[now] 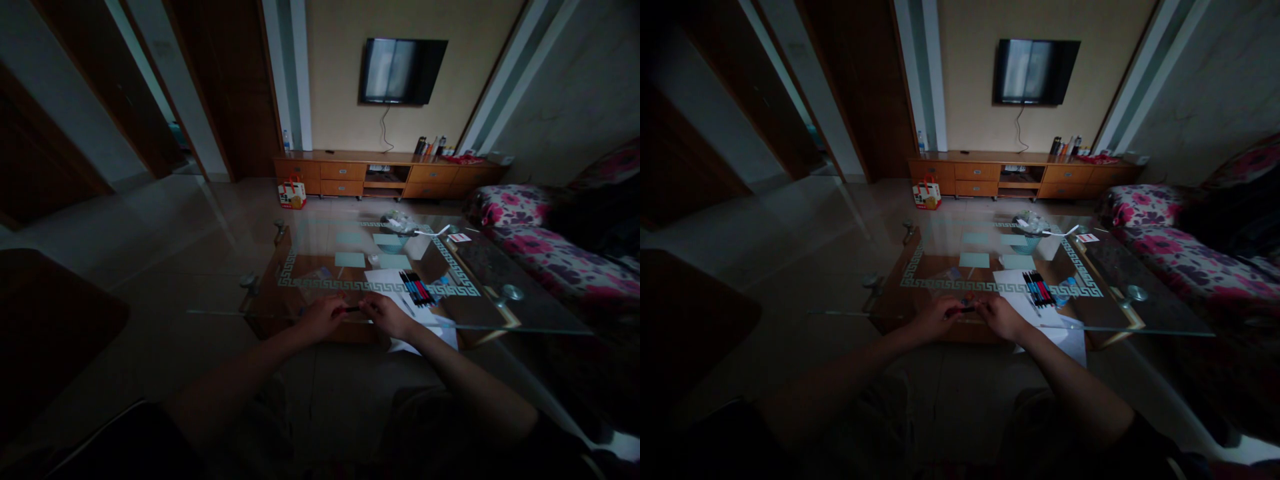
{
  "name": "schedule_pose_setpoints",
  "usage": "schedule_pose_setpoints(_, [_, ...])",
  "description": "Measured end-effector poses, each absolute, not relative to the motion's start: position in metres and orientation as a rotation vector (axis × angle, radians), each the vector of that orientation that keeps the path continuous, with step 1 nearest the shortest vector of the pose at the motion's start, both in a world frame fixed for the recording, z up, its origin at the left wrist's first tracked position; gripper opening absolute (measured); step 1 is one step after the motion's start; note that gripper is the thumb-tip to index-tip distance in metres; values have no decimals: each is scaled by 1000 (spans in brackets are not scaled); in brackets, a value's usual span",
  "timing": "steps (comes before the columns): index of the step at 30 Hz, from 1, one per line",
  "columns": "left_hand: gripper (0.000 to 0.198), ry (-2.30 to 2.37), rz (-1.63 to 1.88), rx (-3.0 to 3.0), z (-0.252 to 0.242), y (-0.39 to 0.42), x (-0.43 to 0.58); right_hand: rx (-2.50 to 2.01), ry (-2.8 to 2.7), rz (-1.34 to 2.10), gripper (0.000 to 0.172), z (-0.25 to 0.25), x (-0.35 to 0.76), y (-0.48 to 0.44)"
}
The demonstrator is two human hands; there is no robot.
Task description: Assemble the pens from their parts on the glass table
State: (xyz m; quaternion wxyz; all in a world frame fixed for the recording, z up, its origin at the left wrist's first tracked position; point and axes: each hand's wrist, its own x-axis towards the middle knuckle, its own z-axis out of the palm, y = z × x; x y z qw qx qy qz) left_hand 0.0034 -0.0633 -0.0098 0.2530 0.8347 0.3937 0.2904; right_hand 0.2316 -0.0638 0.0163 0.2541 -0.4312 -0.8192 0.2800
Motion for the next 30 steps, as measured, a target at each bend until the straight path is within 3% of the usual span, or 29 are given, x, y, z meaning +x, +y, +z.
schedule_pose_setpoints(19, [3, 1127, 793, 2285, 0, -69, 7, -1278, -2198, 752, 46, 16, 227, -66])
schedule_pose_setpoints(30, [55, 898, 679, 2227, 0, -70, 5, -1555, -1835, 614, 44, 18, 241, -52])
